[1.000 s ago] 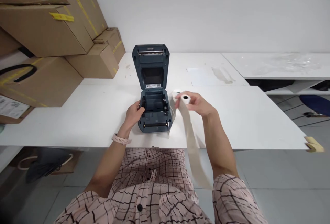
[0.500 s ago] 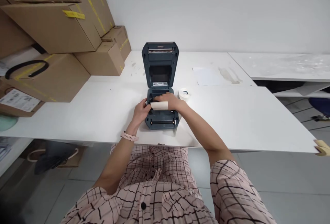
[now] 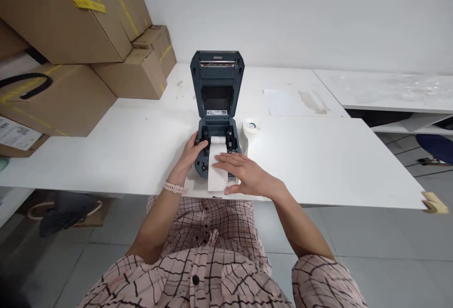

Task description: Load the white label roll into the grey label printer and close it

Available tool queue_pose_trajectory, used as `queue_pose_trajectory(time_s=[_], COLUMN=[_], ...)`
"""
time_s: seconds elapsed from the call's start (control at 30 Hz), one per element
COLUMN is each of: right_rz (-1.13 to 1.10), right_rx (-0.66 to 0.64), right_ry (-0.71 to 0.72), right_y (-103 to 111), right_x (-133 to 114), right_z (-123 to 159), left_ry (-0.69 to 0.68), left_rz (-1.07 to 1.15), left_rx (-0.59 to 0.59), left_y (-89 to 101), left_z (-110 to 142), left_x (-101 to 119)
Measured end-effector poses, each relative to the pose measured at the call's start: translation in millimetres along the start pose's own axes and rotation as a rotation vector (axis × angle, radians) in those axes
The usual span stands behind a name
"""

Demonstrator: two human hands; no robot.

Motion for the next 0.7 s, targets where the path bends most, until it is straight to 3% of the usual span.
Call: queue_pose_trajectory(time_s=[0.13, 0.3, 0.5, 0.63, 0.7], right_rz=[0.019, -0.102, -0.283, -0.382, -0.402], right_rx=[0.003, 0.098, 0.049, -0.042, 0.156], right_ry=[-0.001, -0.06, -0.067, 0.007, -0.029], right_y=[-9.5, -6.9, -6.0, 16.2, 42.1], right_x=[-3.8, -3.8, 1.4, -2.0, 7.5], right_z=[1.1, -1.5, 1.9, 7.1, 2.0], left_ry=[0.017, 0.039, 0.041, 0.05, 0.053], left_rz=[0.023, 0.036, 0.058, 0.068, 0.063], left_rx=[-0.036, -0.045, -0.028, -0.047, -0.047], left_y=[0.3, 1.0, 0.4, 0.7, 0.8], left_z=[2.5, 4.0, 2.5, 2.6, 6.9], left_x=[3.7, 6.5, 6.0, 3.1, 1.9])
Point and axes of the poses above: each hand's wrist, its own z-axis away from the middle knuckle, its own y-axis out of the back of the hand, x = y × z, the point moved 2 cm from there along -z, towards the middle knuckle, and after that the axes turned 2 degrees about z, right-handed, at the moved point
